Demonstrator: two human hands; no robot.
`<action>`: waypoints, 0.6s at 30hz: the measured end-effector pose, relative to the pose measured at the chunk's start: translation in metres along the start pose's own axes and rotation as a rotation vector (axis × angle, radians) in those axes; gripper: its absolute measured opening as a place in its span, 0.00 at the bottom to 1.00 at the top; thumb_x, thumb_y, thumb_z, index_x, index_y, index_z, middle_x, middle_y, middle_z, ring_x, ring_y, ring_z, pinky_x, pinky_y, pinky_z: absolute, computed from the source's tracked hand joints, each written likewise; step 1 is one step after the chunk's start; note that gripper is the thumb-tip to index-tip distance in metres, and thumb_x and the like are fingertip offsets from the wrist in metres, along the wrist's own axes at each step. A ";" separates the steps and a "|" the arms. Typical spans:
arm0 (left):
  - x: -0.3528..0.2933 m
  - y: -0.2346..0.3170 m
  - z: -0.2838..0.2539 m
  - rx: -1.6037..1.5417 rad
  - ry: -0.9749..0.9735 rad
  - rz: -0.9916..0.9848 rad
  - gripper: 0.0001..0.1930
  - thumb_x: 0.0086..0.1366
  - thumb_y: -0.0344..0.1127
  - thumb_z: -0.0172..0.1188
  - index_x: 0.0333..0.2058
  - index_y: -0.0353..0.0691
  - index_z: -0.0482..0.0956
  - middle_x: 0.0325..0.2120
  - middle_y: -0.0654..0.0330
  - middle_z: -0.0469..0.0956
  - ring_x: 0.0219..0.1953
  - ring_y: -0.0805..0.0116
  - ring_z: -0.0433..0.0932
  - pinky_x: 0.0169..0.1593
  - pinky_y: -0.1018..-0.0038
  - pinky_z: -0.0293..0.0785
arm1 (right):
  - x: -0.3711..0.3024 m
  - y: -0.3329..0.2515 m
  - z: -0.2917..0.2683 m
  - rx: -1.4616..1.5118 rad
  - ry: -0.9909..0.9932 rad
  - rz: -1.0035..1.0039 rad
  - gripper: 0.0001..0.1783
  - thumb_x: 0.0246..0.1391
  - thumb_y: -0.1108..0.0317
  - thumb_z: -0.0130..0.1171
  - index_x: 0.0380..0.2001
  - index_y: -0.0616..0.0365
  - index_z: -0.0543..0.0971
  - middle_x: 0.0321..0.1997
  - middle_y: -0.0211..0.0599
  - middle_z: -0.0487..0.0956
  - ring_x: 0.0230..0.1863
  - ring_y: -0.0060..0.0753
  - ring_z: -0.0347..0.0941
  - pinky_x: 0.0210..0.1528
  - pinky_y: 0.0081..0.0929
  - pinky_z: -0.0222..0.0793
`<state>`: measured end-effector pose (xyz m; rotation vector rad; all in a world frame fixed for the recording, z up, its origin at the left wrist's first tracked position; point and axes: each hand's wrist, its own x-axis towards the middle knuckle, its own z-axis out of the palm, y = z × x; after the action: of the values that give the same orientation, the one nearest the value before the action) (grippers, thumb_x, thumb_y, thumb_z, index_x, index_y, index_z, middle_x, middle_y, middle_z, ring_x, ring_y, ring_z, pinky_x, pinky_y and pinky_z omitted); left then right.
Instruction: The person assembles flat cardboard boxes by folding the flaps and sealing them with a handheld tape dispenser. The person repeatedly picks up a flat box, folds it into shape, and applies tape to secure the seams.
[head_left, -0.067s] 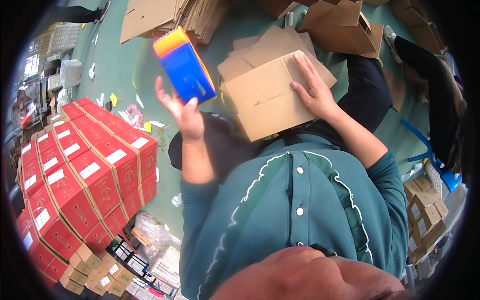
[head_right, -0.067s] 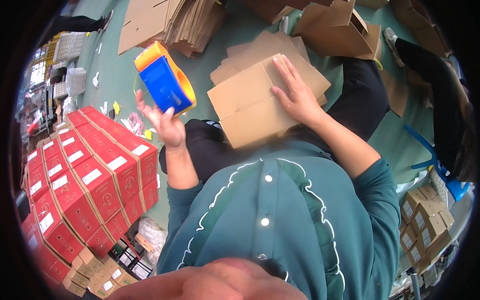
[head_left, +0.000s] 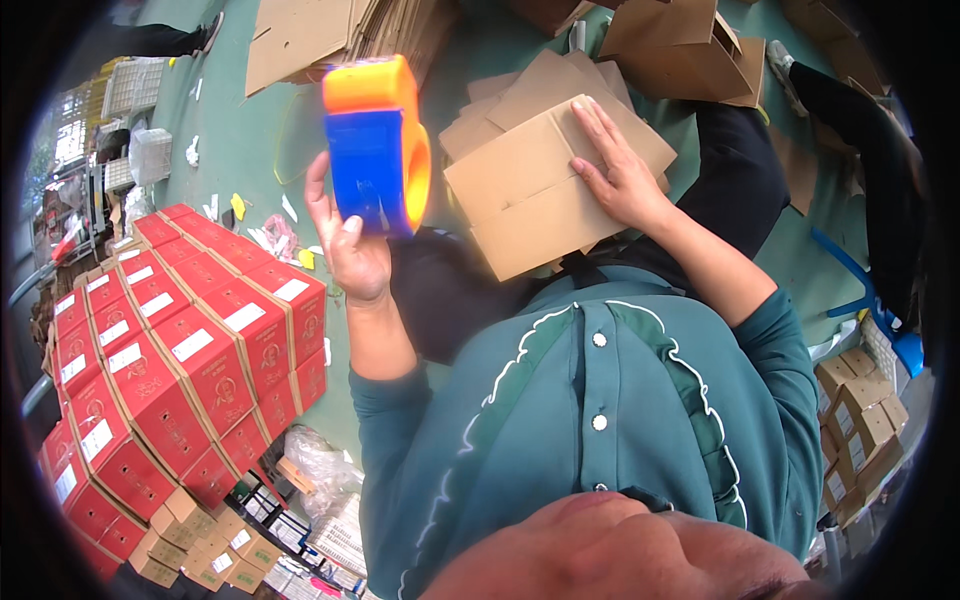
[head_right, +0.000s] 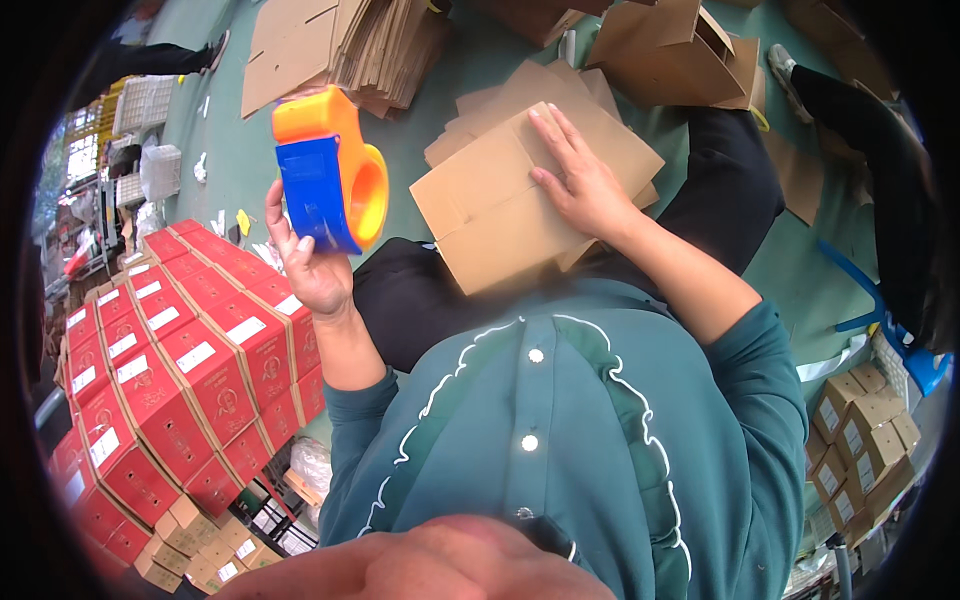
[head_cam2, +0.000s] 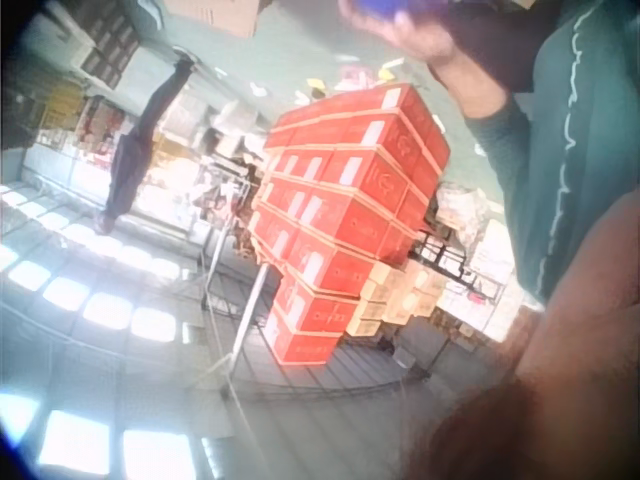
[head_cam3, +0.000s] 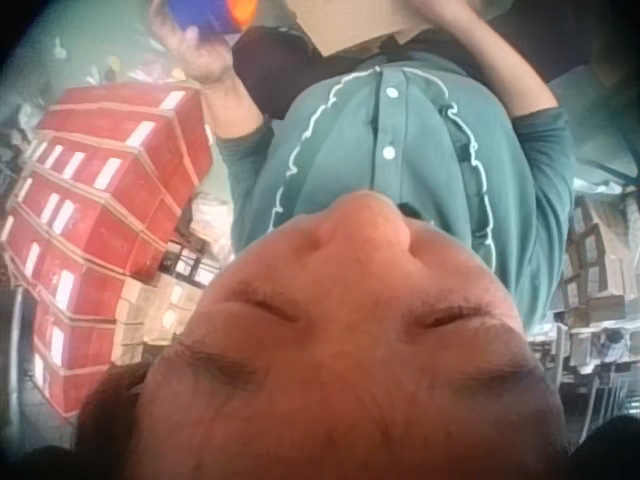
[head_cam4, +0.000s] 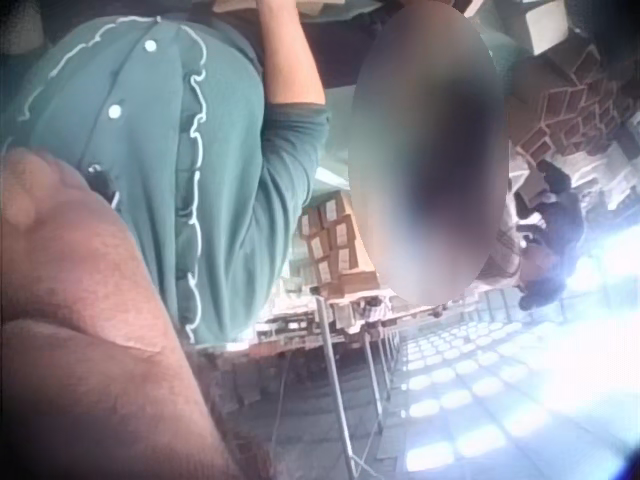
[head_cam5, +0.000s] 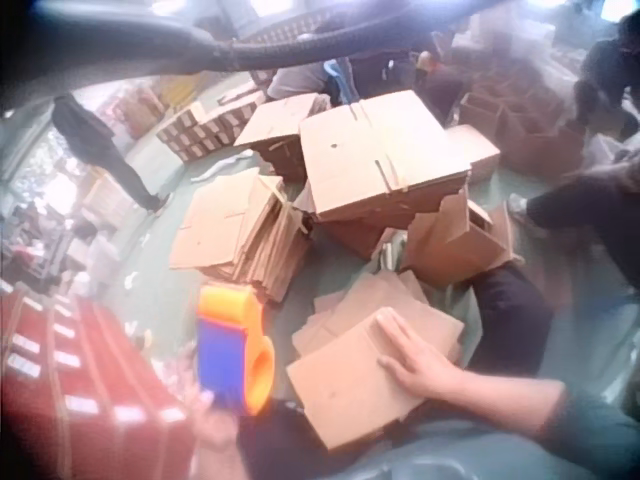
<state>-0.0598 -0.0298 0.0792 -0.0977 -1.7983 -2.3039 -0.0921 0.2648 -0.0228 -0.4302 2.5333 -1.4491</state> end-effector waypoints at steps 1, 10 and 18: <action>0.000 0.005 0.003 0.054 0.046 -0.046 0.26 0.66 0.38 0.42 0.62 0.36 0.59 0.54 0.48 0.72 0.53 0.56 0.76 0.61 0.62 0.72 | 0.005 0.001 0.004 -0.016 -0.015 -0.028 0.37 0.63 0.65 0.54 0.72 0.44 0.53 0.76 0.47 0.49 0.72 0.56 0.53 0.69 0.43 0.57; -0.024 -0.011 0.026 0.155 -0.018 -0.223 0.22 0.73 0.46 0.51 0.47 0.27 0.75 0.38 0.58 0.80 0.38 0.73 0.77 0.45 0.78 0.73 | 0.033 0.005 0.033 0.010 -0.088 -0.143 0.39 0.61 0.65 0.53 0.72 0.51 0.51 0.76 0.49 0.50 0.72 0.55 0.53 0.71 0.42 0.54; -0.042 -0.038 0.006 0.390 -0.130 -0.285 0.17 0.71 0.41 0.54 0.44 0.30 0.79 0.32 0.65 0.79 0.33 0.81 0.72 0.38 0.82 0.69 | 0.031 0.030 0.033 0.176 -0.189 -0.200 0.32 0.69 0.63 0.43 0.73 0.46 0.51 0.78 0.43 0.44 0.77 0.48 0.41 0.75 0.40 0.41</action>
<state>-0.0272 -0.0096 0.0365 0.0794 -2.4321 -2.1060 -0.1160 0.2425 -0.0661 -0.7688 2.2461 -1.5994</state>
